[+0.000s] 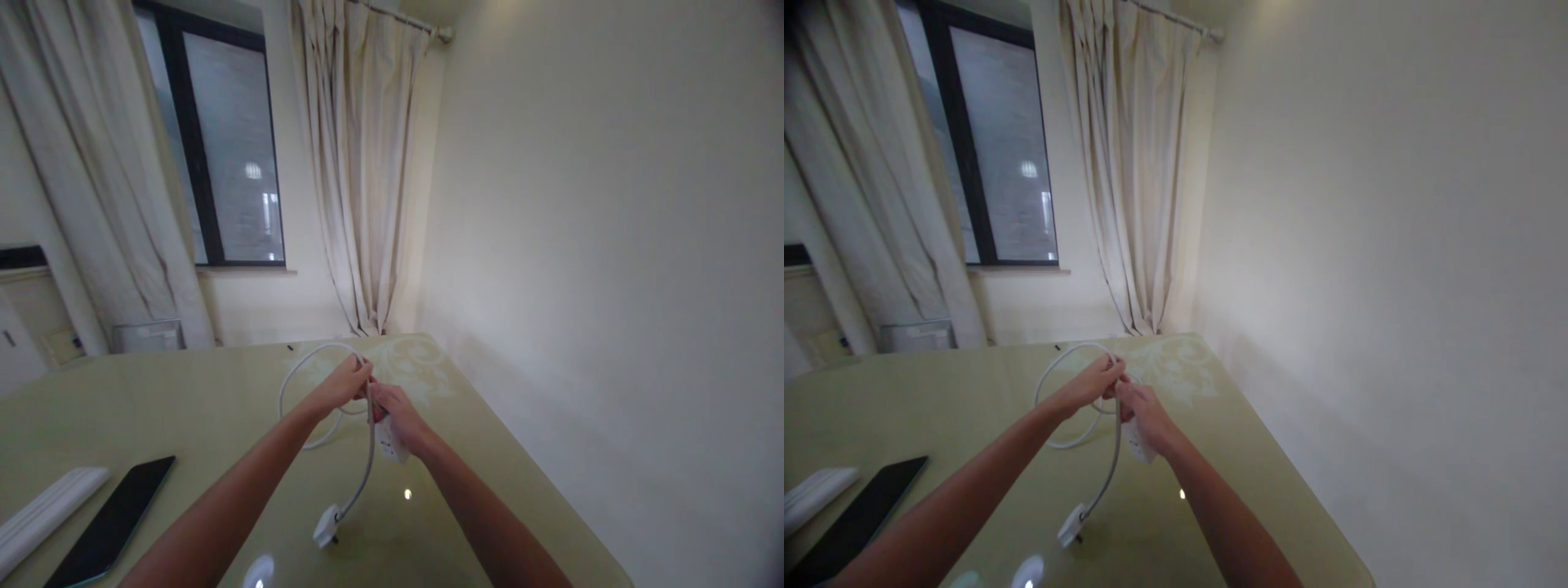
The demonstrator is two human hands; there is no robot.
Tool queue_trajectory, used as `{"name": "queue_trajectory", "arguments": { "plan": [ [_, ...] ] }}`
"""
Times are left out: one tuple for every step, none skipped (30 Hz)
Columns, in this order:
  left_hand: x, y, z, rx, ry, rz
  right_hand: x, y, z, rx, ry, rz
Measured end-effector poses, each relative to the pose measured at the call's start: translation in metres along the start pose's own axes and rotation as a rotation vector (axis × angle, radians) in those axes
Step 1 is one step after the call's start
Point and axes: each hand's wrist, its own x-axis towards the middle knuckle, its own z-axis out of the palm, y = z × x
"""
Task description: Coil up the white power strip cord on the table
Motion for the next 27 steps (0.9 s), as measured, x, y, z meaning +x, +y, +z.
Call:
{"name": "queue_trajectory", "arguments": {
  "plan": [
    [-0.001,-0.002,-0.003,0.059,-0.023,0.017,-0.002,-0.002,-0.002,-0.053,-0.006,-0.018],
    [-0.002,-0.003,-0.005,0.115,-0.049,0.036,-0.003,-0.003,-0.003,-0.106,-0.009,-0.036],
    [-0.004,-0.003,-0.007,0.165,-0.079,0.054,-0.004,-0.004,-0.005,-0.145,-0.012,-0.051],
    [-0.007,-0.003,-0.009,0.207,-0.111,0.073,-0.005,-0.005,-0.007,-0.165,-0.011,-0.063],
    [-0.011,-0.003,-0.01,0.238,-0.138,0.093,-0.006,-0.005,-0.008,-0.168,0.002,-0.072],
    [-0.015,-0.002,-0.012,0.275,-0.155,0.121,-0.005,-0.005,-0.01,-0.158,0.023,-0.07],
    [-0.019,-0.001,-0.013,0.327,-0.162,0.157,-0.005,-0.004,-0.012,-0.136,0.051,-0.058],
    [-0.023,-0.001,-0.014,0.395,-0.158,0.195,-0.004,-0.004,-0.014,-0.103,0.085,-0.038],
    [-0.028,-0.002,-0.015,0.471,-0.145,0.227,-0.003,-0.003,-0.016,-0.063,0.117,-0.015],
    [-0.032,-0.004,-0.015,0.544,-0.125,0.25,-0.002,-0.003,-0.018,-0.021,0.143,0.01],
    [-0.035,-0.006,-0.013,0.603,-0.101,0.265,-0.002,-0.003,-0.019,0.02,0.157,0.037],
    [-0.038,-0.009,-0.011,0.634,-0.075,0.276,-0.001,-0.004,-0.02,0.055,0.158,0.066],
    [-0.041,-0.013,-0.008,0.636,-0.045,0.287,-0.001,-0.005,-0.021,0.081,0.155,0.095],
    [-0.043,-0.016,-0.004,0.629,-0.01,0.308,0.0,-0.007,-0.022,0.094,0.151,0.12],
    [-0.045,-0.02,0.001,0.623,0.027,0.338,0.0,-0.009,-0.022,0.099,0.152,0.135],
    [-0.047,-0.022,0.006,0.622,0.064,0.373,0.001,-0.011,-0.022,0.098,0.153,0.139],
    [-0.049,-0.024,0.01,0.626,0.099,0.404,0.001,-0.013,-0.021,0.091,0.153,0.133],
    [-0.05,-0.025,0.013,0.634,0.13,0.426,0.002,-0.015,-0.021,0.08,0.151,0.122],
    [-0.05,-0.026,0.015,0.639,0.148,0.438,0.002,-0.017,-0.022,0.067,0.146,0.111],
    [-0.05,-0.025,0.015,0.637,0.146,0.441,0.003,-0.018,-0.022,0.05,0.143,0.099],
    [-0.05,-0.024,0.014,0.624,0.122,0.438,0.004,-0.019,-0.024,0.025,0.141,0.089],
    [-0.05,-0.023,0.012,0.604,0.08,0.428,0.004,-0.019,-0.025,-0.006,0.138,0.081],
    [-0.049,-0.022,0.009,0.58,0.028,0.413,0.004,-0.02,-0.027,-0.041,0.135,0.076],
    [-0.049,-0.021,0.006,0.557,-0.024,0.396,0.005,-0.02,-0.029,-0.077,0.127,0.077],
    [-0.048,-0.02,0.003,0.539,-0.068,0.381,0.005,-0.02,-0.031,-0.11,0.113,0.082],
    [-0.047,-0.019,0.0,0.527,-0.094,0.366,0.005,-0.021,-0.033,-0.14,0.096,0.089],
    [-0.047,-0.019,-0.002,0.517,-0.107,0.354,0.006,-0.022,-0.036,-0.169,0.077,0.091]
  ]
}}
